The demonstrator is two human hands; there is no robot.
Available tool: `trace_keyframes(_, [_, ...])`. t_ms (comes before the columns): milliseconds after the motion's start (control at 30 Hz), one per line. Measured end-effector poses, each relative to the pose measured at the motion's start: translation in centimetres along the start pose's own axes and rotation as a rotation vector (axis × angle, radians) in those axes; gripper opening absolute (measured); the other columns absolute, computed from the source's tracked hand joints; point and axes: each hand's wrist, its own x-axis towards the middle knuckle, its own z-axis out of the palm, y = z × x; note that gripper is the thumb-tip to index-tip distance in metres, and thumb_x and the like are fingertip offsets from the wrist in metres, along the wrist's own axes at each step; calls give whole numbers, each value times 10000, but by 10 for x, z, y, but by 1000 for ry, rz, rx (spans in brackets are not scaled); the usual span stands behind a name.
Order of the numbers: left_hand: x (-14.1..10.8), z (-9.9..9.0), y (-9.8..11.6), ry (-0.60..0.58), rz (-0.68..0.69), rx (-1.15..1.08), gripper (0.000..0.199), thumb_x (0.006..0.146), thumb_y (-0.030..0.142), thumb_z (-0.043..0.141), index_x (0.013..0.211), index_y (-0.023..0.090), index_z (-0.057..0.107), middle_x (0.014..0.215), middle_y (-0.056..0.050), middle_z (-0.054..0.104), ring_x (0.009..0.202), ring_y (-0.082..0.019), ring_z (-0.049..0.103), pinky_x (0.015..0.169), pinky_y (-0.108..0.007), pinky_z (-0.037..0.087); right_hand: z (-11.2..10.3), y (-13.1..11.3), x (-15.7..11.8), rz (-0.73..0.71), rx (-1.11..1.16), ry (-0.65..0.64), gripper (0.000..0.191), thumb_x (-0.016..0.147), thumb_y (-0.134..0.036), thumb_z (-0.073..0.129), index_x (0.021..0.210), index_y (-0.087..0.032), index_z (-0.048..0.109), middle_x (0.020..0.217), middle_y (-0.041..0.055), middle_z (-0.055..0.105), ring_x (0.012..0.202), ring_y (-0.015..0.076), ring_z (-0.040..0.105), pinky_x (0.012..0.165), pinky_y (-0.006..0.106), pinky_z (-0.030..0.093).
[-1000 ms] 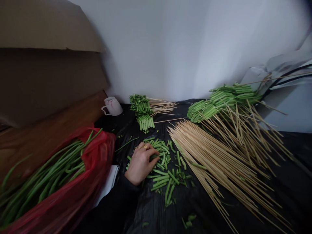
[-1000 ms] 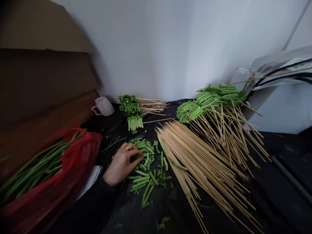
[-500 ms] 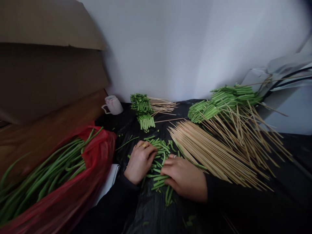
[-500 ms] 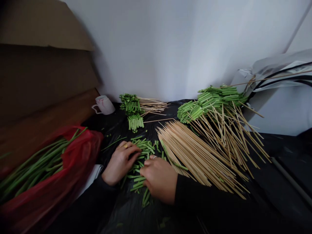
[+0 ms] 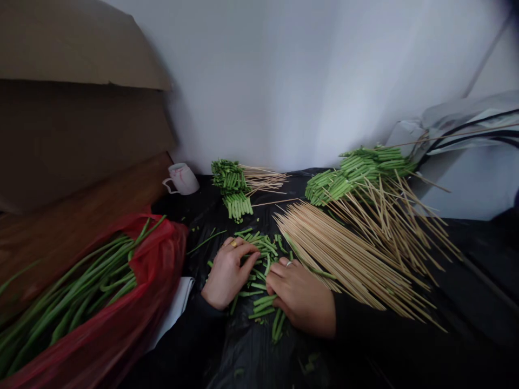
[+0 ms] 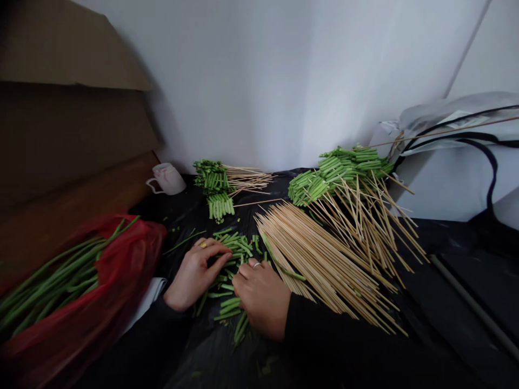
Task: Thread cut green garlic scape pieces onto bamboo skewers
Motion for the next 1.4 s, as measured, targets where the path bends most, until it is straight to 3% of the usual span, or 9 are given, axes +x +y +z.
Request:
trace_keyframes(233, [1, -2, 6, 44, -8, -151, 170, 895, 298, 572, 851, 202, 705, 799, -37, 700, 785, -183, 617, 766, -331, 464, 4, 12, -3, 57, 160, 159, 62, 881, -138, 530, 841, -186, 531, 883, 28, 584, 875, 189, 493, 775, 321, 366])
trace_keyframes(433, [-2, 0, 10, -84, 96, -219, 167, 824, 335, 670, 926, 219, 734, 784, -28, 729, 755, -178, 643, 724, -307, 496, 11, 27, -2, 82, 353, 417, 127, 916, -120, 442, 844, -198, 513, 843, 22, 569, 789, 156, 519, 701, 274, 386])
trace_keyframes(533, [-3, 2, 12, -79, 113, -185, 146, 852, 305, 638, 920, 224, 739, 767, -32, 724, 731, -174, 645, 687, -297, 506, 8, 30, -2, 58, 420, 480, 105, 920, -146, 460, 863, -207, 523, 840, 13, 584, 793, 149, 542, 712, 262, 402])
trace_keyframes(700, [-1, 1, 11, 2, 106, -132, 145, 871, 286, 614, 936, 226, 728, 816, -39, 733, 776, -179, 663, 729, -300, 520, -13, 67, -12, 182, 237, 559, 120, 933, -204, 457, 896, -201, 572, 859, 28, 623, 822, 164, 557, 761, 281, 412])
trace_keyframes(767, [-1, 1, 9, 17, 109, -117, 140, 868, 273, 620, 952, 228, 722, 821, -32, 733, 772, -173, 662, 743, -298, 519, -22, 92, -19, 310, 12, 511, 158, 922, -211, 461, 852, -185, 601, 847, 50, 634, 845, 191, 553, 793, 305, 404])
trace_keyframes(833, [0, 2, 8, 23, 122, -105, 141, 864, 257, 626, 971, 230, 714, 820, -23, 731, 769, -166, 658, 752, -294, 517, -27, 115, -26, 462, -207, 369, 192, 903, -206, 470, 795, -189, 628, 828, 54, 647, 849, 204, 559, 793, 307, 399])
trace_keyframes(933, [-1, 5, 6, 17, 140, -92, 138, 863, 247, 627, 974, 228, 707, 824, -18, 732, 779, -165, 656, 741, -288, 516, -30, 136, -35, 554, -290, 337, 219, 885, -187, 460, 786, -168, 654, 836, 90, 662, 856, 226, 567, 779, 323, 394])
trace_keyframes(1200, [-1, 7, 3, 16, 140, -60, 138, 867, 246, 622, 976, 222, 703, 859, -22, 742, 792, -170, 661, 744, -297, 518, -29, 134, -39, 663, -395, 258, 262, 868, -199, 444, 760, -141, 675, 852, 148, 670, 852, 270, 596, 712, 355, 395])
trace_keyframes(1400, [-2, 8, 5, 32, 160, -49, 135, 866, 262, 622, 956, 212, 709, 844, -30, 748, 779, -175, 668, 742, -303, 526, -27, 136, -39, 736, -386, 225, 215, 856, -223, 481, 798, -149, 674, 860, 126, 692, 849, 241, 620, 703, 319, 409])
